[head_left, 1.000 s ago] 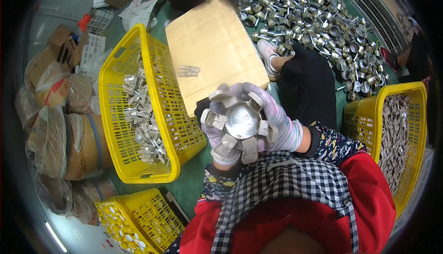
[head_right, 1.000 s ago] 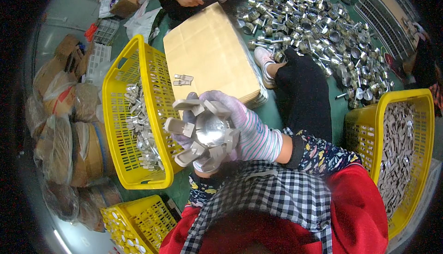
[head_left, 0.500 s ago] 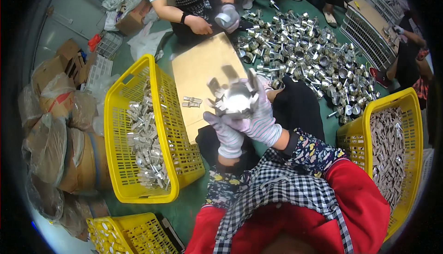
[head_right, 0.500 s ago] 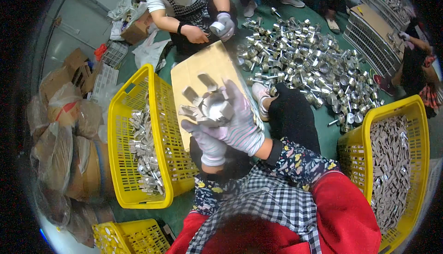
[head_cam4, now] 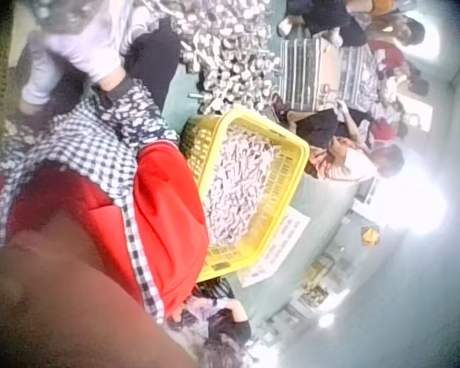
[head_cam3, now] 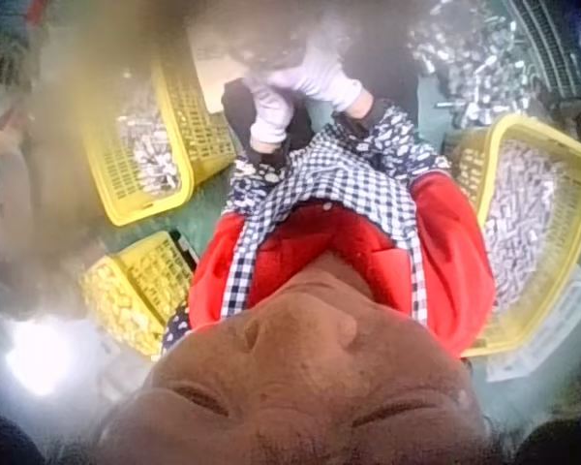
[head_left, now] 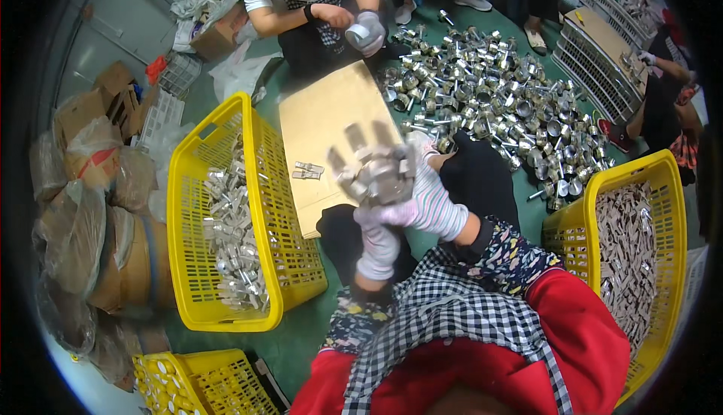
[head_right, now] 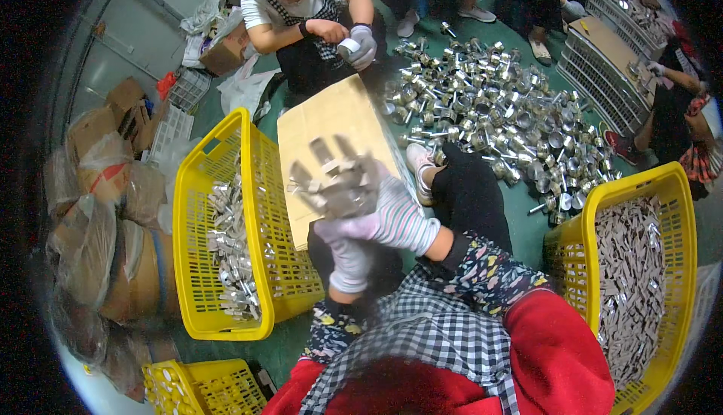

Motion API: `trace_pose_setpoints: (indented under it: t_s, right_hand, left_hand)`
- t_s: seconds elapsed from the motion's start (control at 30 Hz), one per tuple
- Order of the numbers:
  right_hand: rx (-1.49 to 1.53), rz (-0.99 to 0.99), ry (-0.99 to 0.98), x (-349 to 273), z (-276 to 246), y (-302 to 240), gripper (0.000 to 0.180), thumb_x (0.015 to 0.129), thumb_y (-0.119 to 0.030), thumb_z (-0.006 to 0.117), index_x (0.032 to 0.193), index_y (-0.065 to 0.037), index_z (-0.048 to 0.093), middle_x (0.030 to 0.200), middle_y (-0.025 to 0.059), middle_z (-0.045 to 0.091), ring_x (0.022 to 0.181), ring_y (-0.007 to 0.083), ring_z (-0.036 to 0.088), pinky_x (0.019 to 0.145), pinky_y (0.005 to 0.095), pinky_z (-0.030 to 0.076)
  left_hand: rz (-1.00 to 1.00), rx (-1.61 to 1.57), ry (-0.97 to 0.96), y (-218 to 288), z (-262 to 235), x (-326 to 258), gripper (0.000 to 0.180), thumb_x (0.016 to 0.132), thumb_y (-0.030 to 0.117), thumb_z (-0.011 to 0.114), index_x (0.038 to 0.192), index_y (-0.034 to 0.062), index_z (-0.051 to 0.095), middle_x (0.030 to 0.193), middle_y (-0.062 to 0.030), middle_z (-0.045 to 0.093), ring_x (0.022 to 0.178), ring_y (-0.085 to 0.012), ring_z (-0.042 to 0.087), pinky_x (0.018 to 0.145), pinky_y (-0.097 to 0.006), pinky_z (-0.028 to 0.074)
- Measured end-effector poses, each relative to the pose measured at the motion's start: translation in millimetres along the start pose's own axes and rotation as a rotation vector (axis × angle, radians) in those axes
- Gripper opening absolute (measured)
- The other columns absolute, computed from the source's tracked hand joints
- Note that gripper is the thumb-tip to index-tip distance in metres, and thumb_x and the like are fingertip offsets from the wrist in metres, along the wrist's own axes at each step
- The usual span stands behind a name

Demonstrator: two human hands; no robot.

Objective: Assembling metal cabinet hinge components on a wooden board.

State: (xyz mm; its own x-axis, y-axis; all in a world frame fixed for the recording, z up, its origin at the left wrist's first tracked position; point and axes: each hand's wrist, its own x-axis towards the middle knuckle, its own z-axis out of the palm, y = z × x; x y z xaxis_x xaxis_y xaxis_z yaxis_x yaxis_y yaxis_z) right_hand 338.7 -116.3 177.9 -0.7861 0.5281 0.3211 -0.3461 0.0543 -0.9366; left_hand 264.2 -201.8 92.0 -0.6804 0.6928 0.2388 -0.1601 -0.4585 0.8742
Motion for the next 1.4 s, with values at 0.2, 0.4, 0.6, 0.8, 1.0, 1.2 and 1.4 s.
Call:
trace_pose_setpoints:
  t_s: [0.2,0.4,0.6,0.8,1.0,1.2,1.4]
  right_hand:
    - [0.070,0.018,-0.052,6.6,-3.9,7.3,0.086,0.049,-0.025,0.080,0.119,-0.001,0.036,0.105,0.0090,0.051,0.096,0.0161,0.049,0.085,0.0295,0.039]
    - [-0.120,-0.063,0.060,0.0,-0.8,33.0,0.075,0.053,-0.034,0.076,0.112,0.000,0.044,0.096,0.0073,0.056,0.086,0.0157,0.054,0.077,0.0277,0.043]
    - [0.100,0.165,-0.146,12.0,-14.7,32.5,0.057,0.059,-0.031,0.072,0.103,0.000,0.053,0.092,0.0074,0.060,0.085,0.0137,0.055,0.076,0.0274,0.043]
    - [0.313,0.326,-0.214,9.6,-12.5,26.8,0.072,0.053,-0.024,0.070,0.115,0.000,0.043,0.104,0.0079,0.053,0.093,0.0165,0.052,0.085,0.0294,0.041]
    - [-0.239,-0.026,0.091,-3.1,-0.5,29.1,0.068,0.058,-0.037,0.073,0.109,0.000,0.047,0.096,0.0147,0.057,0.087,0.0248,0.057,0.075,0.0309,0.045]
    - [0.486,0.334,-0.239,3.5,-15.8,30.3,0.066,0.060,-0.034,0.069,0.112,-0.001,0.045,0.100,0.0069,0.055,0.093,0.0157,0.053,0.082,0.0288,0.042]
    - [0.216,0.170,0.028,-0.4,-7.6,49.6,0.051,0.068,-0.036,0.059,0.102,0.001,0.050,0.085,0.0050,0.057,0.075,0.0124,0.055,0.066,0.0251,0.045]
  left_hand:
    - [0.177,-1.210,-0.190,-20.3,25.4,-13.7,0.072,0.084,0.059,0.022,0.128,0.0015,0.024,0.126,-0.0157,0.035,0.115,-0.0248,0.037,0.096,-0.033,0.030]
    - [0.225,0.267,0.275,-13.9,20.4,-17.8,0.059,0.089,0.050,0.023,0.123,0.0018,0.031,0.117,-0.0130,0.042,0.107,-0.0215,0.042,0.092,-0.031,0.034]
    - [-0.130,-0.175,-0.133,31.4,15.1,3.3,0.058,0.086,0.054,0.029,0.114,0.0047,0.039,0.101,-0.0077,0.047,0.089,-0.0166,0.048,0.076,-0.031,0.039]
    - [-0.325,-0.737,-0.222,16.4,18.3,-7.7,0.050,0.085,0.048,0.038,0.107,0.0050,0.044,0.080,-0.0062,0.052,0.062,-0.0175,0.051,0.053,-0.029,0.041]
    - [0.128,0.260,0.246,11.2,31.5,-13.6,0.040,0.089,0.030,0.041,0.117,0.0021,0.034,0.106,-0.0122,0.048,0.093,-0.0206,0.051,0.077,-0.035,0.043]
    - [-0.429,-0.737,-0.198,7.1,4.5,-8.2,0.065,0.083,0.060,0.023,0.113,0.0044,0.040,0.085,-0.0065,0.053,0.053,-0.0166,0.048,0.049,-0.029,0.042]
    - [0.240,0.898,0.208,-14.2,22.9,-22.7,0.040,0.087,0.038,0.040,0.094,0.0005,0.051,0.065,-0.0106,0.057,0.059,-0.0284,0.056,0.055,-0.035,0.043]
